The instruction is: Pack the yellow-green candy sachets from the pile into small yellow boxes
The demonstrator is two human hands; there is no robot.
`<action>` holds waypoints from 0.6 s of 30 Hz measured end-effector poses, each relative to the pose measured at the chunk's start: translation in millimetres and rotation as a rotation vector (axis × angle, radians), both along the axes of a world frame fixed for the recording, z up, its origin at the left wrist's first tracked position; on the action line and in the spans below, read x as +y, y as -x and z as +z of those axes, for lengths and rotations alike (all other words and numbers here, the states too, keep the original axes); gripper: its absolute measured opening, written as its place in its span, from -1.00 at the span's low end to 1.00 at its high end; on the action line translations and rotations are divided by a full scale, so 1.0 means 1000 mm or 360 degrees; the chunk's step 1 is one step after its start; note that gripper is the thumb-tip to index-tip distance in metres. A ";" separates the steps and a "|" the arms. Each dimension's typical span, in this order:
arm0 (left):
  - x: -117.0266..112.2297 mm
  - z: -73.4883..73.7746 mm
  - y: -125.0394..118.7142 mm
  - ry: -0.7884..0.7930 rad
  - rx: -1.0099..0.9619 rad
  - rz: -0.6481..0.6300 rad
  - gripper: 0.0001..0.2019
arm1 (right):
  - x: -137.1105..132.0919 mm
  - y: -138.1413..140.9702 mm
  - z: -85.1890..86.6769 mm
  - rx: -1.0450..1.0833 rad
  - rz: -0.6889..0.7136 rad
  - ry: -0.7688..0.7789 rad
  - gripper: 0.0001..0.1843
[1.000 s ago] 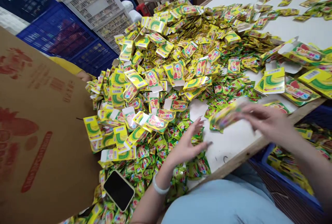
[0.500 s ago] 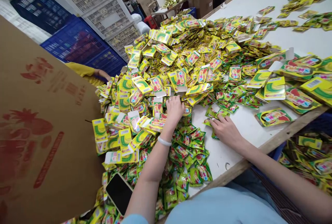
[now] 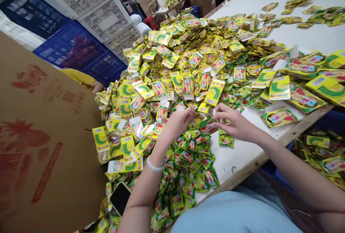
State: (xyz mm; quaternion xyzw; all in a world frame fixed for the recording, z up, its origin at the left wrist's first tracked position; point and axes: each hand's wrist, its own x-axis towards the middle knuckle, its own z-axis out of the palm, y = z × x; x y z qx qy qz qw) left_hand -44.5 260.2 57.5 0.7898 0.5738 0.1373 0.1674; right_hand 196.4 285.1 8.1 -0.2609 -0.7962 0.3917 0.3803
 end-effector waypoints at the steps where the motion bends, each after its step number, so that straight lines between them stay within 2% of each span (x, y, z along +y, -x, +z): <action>1: -0.010 0.001 -0.002 0.0067 -0.0098 -0.0064 -0.88 | 0.002 0.005 0.005 0.0017 0.0039 -0.0060 -0.66; 3: -0.027 0.001 -0.006 0.0170 -0.0332 -0.0071 -0.87 | 0.003 0.014 0.010 -0.0009 0.0180 -0.0027 -0.67; 5: -0.039 -0.002 -0.009 0.0219 -0.0625 0.0066 -0.84 | 0.000 0.021 0.007 -0.0063 0.0297 0.0080 -0.67; 7: -0.049 -0.007 -0.013 0.0283 -0.0932 0.0225 -0.77 | -0.005 0.026 0.000 -0.0055 0.0284 0.0144 -0.68; 10: -0.063 -0.020 -0.019 0.0404 -0.1247 0.0358 -0.49 | -0.015 0.028 -0.014 0.0025 0.0194 0.0197 -0.72; 11: -0.067 -0.026 -0.021 0.0427 -0.1290 0.0389 -0.43 | -0.019 0.028 -0.018 0.0050 0.0170 0.0249 -0.74; 13: -0.076 -0.039 -0.026 0.0467 -0.1301 0.0416 -0.42 | -0.028 0.027 -0.029 0.0114 0.0147 0.0450 -0.80; 16: -0.085 -0.053 -0.034 0.0520 -0.1160 0.0330 -0.48 | -0.040 0.024 -0.043 0.0177 0.0337 0.0939 -0.52; 18: -0.086 -0.054 -0.039 0.0471 -0.1006 0.0233 -0.46 | -0.045 0.017 -0.050 0.0184 0.0468 0.1188 -0.48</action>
